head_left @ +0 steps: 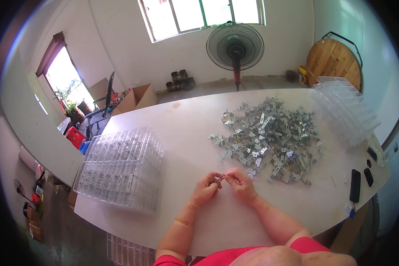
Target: The person assembles metal components by inserting small pins into metal brackets by hand and placing them into a plastic tray.
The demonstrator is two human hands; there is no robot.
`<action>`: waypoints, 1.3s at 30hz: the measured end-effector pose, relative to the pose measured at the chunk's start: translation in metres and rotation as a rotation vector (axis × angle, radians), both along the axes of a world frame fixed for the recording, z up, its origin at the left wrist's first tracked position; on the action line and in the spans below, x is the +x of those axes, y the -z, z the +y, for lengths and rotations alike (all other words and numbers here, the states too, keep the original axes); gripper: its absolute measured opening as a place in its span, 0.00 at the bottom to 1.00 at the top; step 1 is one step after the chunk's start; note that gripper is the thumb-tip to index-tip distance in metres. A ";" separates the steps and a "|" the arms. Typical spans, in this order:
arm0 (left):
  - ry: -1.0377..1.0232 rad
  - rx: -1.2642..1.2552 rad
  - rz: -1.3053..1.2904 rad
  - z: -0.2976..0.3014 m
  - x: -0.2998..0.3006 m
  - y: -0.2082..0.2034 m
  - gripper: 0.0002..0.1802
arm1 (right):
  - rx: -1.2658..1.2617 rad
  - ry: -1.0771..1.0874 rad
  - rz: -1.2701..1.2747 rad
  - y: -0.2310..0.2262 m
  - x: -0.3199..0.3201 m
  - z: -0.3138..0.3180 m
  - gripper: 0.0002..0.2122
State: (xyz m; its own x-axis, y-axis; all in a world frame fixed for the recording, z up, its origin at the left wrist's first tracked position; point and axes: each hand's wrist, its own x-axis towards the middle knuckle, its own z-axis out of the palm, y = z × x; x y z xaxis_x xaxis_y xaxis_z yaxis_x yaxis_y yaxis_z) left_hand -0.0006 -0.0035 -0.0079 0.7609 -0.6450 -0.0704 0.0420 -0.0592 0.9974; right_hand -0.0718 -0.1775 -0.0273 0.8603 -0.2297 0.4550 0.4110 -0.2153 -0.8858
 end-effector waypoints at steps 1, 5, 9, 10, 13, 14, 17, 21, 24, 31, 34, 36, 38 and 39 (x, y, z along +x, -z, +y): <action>0.028 -0.005 0.026 0.001 0.002 0.000 0.19 | 0.001 0.000 0.001 0.001 -0.001 -0.001 0.02; 0.044 -0.018 0.077 0.003 0.003 -0.009 0.17 | 0.244 -0.022 0.202 0.004 0.000 -0.002 0.03; 0.077 -0.261 0.245 0.008 0.010 0.002 0.19 | 0.506 -0.071 0.249 -0.001 0.001 -0.004 0.05; 0.066 -0.409 0.331 0.009 0.011 0.007 0.21 | 0.506 -0.073 0.249 0.000 0.002 -0.003 0.05; 0.122 -0.556 0.400 0.013 0.015 0.010 0.24 | 0.763 -0.100 0.219 0.002 0.004 -0.002 0.05; 0.117 -0.556 0.401 0.013 0.015 0.009 0.24 | 0.844 -0.107 0.206 0.002 0.003 -0.003 0.05; 0.109 -0.517 0.197 0.010 0.009 0.002 0.25 | 0.980 -0.109 0.197 0.005 0.005 -0.003 0.04; 0.065 -0.396 0.084 0.004 0.010 0.010 0.22 | 1.046 -0.130 0.213 0.010 0.004 -0.003 0.03; 0.017 -0.354 0.057 0.002 0.010 0.012 0.20 | 1.043 -0.162 0.258 0.004 0.001 0.000 0.03; -0.140 -0.398 0.036 -0.001 0.014 0.016 0.16 | 0.816 -0.195 0.280 0.008 0.004 0.010 0.05; -0.119 -0.406 0.115 0.001 0.015 0.015 0.16 | 0.671 -0.140 0.271 0.004 0.004 0.012 0.06; -0.103 -0.414 0.172 0.002 0.012 0.010 0.15 | 0.722 -0.137 0.270 0.002 0.002 0.012 0.06; -0.090 -0.363 0.153 0.002 0.008 0.008 0.15 | 0.713 -0.143 0.300 0.000 -0.001 0.011 0.06; -0.093 -0.359 0.158 0.002 0.007 0.008 0.15 | 0.701 -0.146 0.321 -0.003 -0.003 0.010 0.07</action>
State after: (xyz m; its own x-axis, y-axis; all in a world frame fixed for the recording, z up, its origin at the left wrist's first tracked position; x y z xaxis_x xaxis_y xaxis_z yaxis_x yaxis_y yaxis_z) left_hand 0.0067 -0.0018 -0.0159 0.8153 -0.5785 0.0266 0.1848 0.3034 0.9348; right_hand -0.0747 -0.1671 -0.0248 0.9688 -0.2458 -0.0306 0.0927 0.4744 -0.8754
